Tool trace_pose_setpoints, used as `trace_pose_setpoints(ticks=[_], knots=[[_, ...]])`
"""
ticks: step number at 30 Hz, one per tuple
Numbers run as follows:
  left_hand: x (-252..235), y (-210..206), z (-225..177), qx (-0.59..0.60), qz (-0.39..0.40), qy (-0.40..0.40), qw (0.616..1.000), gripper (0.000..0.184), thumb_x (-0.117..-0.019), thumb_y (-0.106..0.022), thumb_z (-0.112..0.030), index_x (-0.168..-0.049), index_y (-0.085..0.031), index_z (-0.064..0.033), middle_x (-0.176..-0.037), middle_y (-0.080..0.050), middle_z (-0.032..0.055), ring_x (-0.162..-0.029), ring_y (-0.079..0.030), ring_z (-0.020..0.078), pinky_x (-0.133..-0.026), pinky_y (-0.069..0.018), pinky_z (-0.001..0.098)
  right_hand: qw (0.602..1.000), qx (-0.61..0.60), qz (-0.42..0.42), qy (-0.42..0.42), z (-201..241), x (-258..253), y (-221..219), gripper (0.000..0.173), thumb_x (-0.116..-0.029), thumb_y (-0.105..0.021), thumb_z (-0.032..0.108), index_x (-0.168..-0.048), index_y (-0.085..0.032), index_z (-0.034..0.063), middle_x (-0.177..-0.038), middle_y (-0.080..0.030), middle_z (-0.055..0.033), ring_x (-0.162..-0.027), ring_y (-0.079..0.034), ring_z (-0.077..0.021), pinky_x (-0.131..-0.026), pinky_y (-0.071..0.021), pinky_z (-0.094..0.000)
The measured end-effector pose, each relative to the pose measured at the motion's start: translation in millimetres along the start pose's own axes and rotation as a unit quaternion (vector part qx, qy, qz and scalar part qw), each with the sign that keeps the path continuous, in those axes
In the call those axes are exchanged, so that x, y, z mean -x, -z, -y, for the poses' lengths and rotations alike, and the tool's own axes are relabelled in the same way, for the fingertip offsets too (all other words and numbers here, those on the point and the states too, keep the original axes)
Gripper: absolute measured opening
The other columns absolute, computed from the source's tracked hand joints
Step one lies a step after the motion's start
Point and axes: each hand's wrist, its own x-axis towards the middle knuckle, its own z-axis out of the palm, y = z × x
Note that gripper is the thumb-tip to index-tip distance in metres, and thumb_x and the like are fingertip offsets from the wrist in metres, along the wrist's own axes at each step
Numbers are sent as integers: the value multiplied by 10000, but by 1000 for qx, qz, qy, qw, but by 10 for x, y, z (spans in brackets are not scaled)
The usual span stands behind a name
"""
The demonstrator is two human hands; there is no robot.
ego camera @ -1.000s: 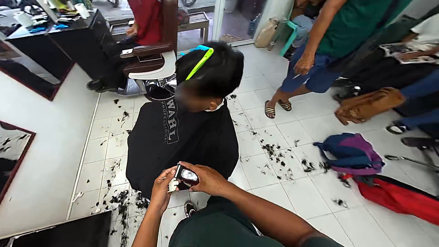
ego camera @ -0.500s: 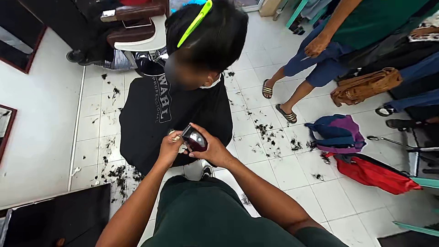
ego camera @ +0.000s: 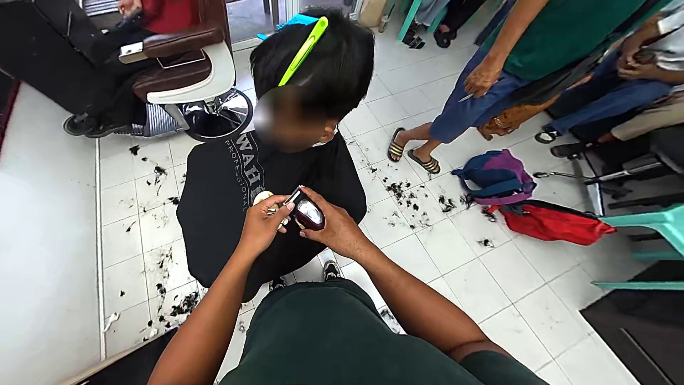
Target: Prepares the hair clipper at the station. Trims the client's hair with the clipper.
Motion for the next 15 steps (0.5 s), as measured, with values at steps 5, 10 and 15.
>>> trace_pose_setpoints(ticks=[5,10,15], knots=[[-57,343,33,102,109,20,989,150,-990,-603,-28,-1136,-640,-20,-778,-694,2,-633,-675,75,-588,-591,226,997,-64,-53,10,157,-77,-276,932,-844,-851,265,-1616,-329,229,-1317,-651,-168,-1170,-644,-297,-1025,-502,-504],[-60,580,157,170,134,33,976,331,-1009,-552,-60,-1331,-607,-7,-965,-738,31,-723,-673,70,-630,-564,204,975,-208,-72,-35,195,-162,-401,1017,-787,-833,55,-1618,-265,201,-1278,-611,-210,-1000,-673,-264,-870,-575,-425],[83,711,385,290,47,131,947,267,-1077,-403,-88,-1146,-655,-35,-991,-728,72,-791,-700,106,-658,-586,225,909,-370,-190,-26,145,-386,-287,936,-781,-809,-53,-1545,-293,108,-949,-640,-155,-636,-645,-206,-618,-597,-361]])
